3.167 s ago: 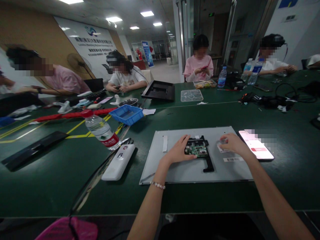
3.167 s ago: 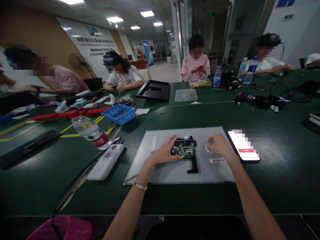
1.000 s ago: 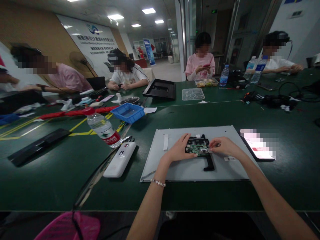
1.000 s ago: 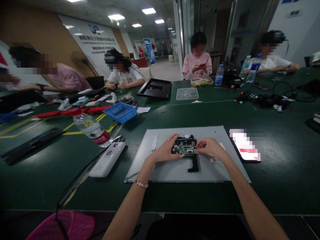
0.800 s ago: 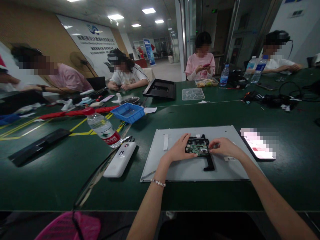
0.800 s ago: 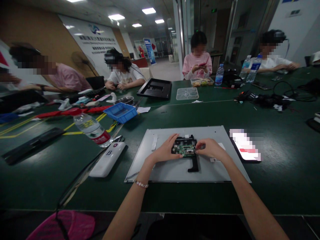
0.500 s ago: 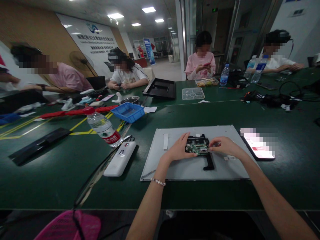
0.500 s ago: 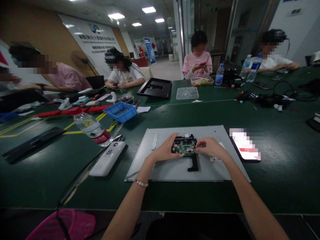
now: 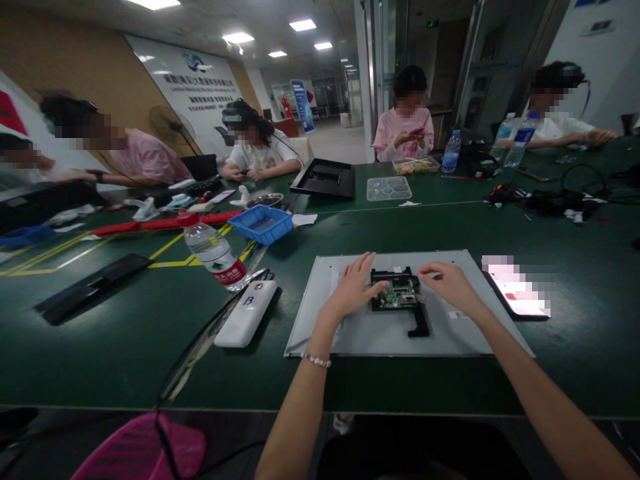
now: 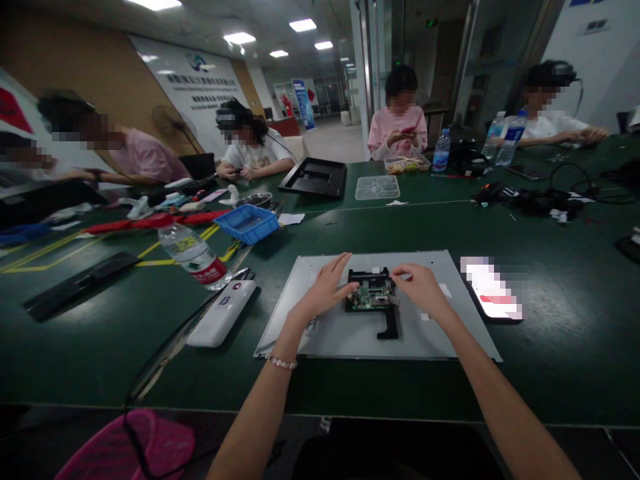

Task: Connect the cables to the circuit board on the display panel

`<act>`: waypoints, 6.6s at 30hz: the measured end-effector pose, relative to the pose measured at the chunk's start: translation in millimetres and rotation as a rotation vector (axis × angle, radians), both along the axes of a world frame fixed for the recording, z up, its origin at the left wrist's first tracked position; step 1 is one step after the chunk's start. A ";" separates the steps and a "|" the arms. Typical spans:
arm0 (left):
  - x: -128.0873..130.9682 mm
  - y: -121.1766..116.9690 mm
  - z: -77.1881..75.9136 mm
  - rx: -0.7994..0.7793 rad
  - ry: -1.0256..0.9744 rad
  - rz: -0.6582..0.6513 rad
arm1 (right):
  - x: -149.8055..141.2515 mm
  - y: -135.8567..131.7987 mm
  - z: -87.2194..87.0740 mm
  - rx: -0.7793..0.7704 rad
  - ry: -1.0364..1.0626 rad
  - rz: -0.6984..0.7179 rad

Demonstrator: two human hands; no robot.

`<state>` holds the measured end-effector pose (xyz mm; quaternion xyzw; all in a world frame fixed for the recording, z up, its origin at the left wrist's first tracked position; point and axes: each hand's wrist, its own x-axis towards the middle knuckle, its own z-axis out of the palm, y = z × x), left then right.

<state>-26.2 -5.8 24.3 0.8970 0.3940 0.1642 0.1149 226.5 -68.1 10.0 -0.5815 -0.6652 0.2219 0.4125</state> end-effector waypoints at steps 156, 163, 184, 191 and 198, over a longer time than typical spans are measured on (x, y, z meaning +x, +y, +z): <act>-72.5 31.0 -13.8 0.232 0.132 0.182 | 28.6 24.2 -6.1 0.042 -0.426 -0.063; -70.9 31.9 -18.2 0.239 0.111 0.164 | -14.7 56.1 -11.3 0.054 -0.514 0.266; -69.8 32.4 -18.4 0.203 0.132 0.181 | 39.5 61.1 -26.5 -0.063 -0.608 -0.036; -67.2 27.9 -15.7 0.214 0.133 0.193 | 35.4 44.3 -23.4 -0.017 -0.521 -0.124; -66.5 29.5 -12.2 0.221 0.092 0.203 | 39.0 37.8 -28.8 -0.031 -0.480 -0.129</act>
